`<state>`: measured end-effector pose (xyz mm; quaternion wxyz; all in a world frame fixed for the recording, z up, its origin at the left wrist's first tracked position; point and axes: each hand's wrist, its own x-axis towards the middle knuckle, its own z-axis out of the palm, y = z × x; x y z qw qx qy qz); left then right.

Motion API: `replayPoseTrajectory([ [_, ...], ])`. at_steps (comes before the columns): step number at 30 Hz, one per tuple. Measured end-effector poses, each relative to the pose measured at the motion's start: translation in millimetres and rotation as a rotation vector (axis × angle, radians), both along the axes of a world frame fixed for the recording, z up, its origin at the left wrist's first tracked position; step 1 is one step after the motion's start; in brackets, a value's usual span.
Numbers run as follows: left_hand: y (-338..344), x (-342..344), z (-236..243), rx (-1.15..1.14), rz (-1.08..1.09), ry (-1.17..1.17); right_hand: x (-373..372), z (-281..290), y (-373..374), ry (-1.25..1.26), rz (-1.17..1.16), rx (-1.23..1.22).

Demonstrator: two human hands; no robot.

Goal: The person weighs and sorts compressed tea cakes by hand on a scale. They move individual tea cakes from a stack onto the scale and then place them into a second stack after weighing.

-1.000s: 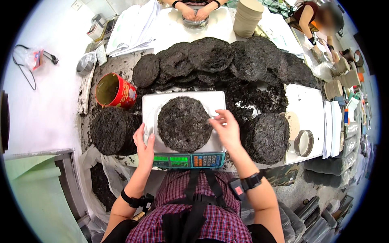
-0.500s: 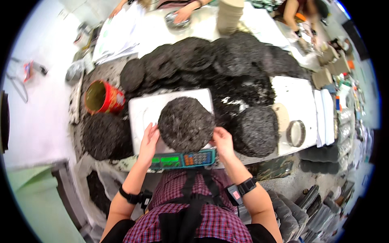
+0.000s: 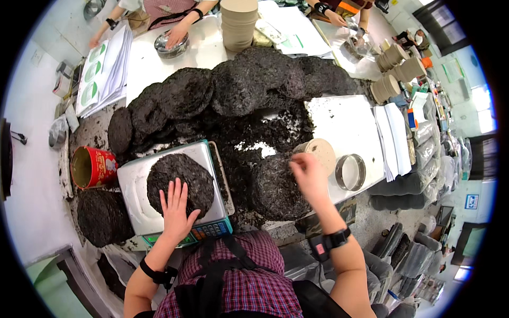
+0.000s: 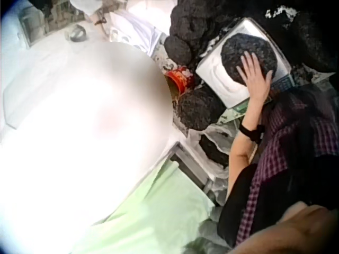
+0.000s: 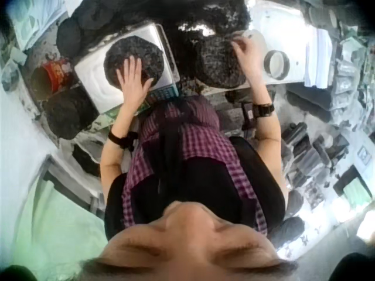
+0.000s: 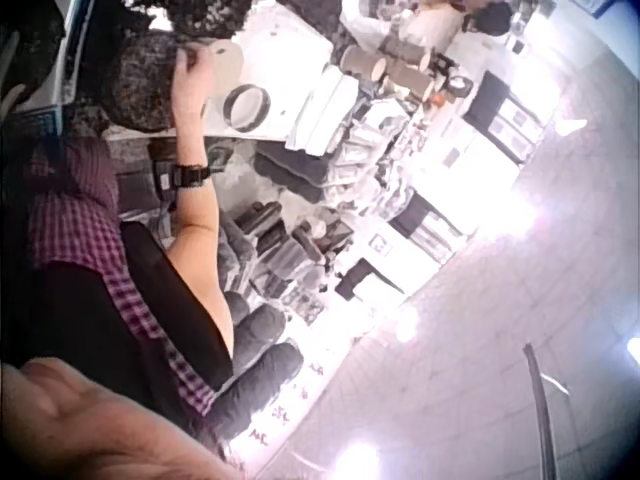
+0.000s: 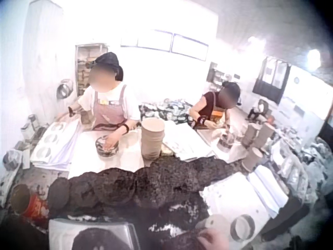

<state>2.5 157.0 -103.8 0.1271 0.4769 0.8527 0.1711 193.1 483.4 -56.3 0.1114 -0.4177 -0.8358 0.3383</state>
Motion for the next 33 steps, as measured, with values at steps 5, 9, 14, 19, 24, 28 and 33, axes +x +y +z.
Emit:
replayPoseTrajectory([
  [5, -26, 1, 26, 0.287, 0.244, 0.069, 7, 8, -17, 0.058, -0.006, -0.005],
  [9, -68, -1, 35, 0.29, 0.395, 0.181, -69, -8, -56, 0.04, 0.339, 0.141],
  [14, -141, 26, 58, 0.246, 0.541, 0.254, -155, -96, -43, -0.83, 0.687, 0.37],
  [19, -223, 87, 63, 0.17, 0.8, 0.194, -170, -151, -28, -0.933, 0.612, 0.33],
  [24, -262, 129, 69, 0.079, 0.968, 0.134, -150, -197, -16, -1.055, 0.498, 0.413],
  [28, -280, 132, 64, 0.104, 0.994, 0.088, -146, -190, -17, -1.135, 0.646, 0.601],
  [33, -283, 106, 51, 0.177, 0.859, 0.064, -171, -106, -7, -0.82, 0.469, 0.56],
])
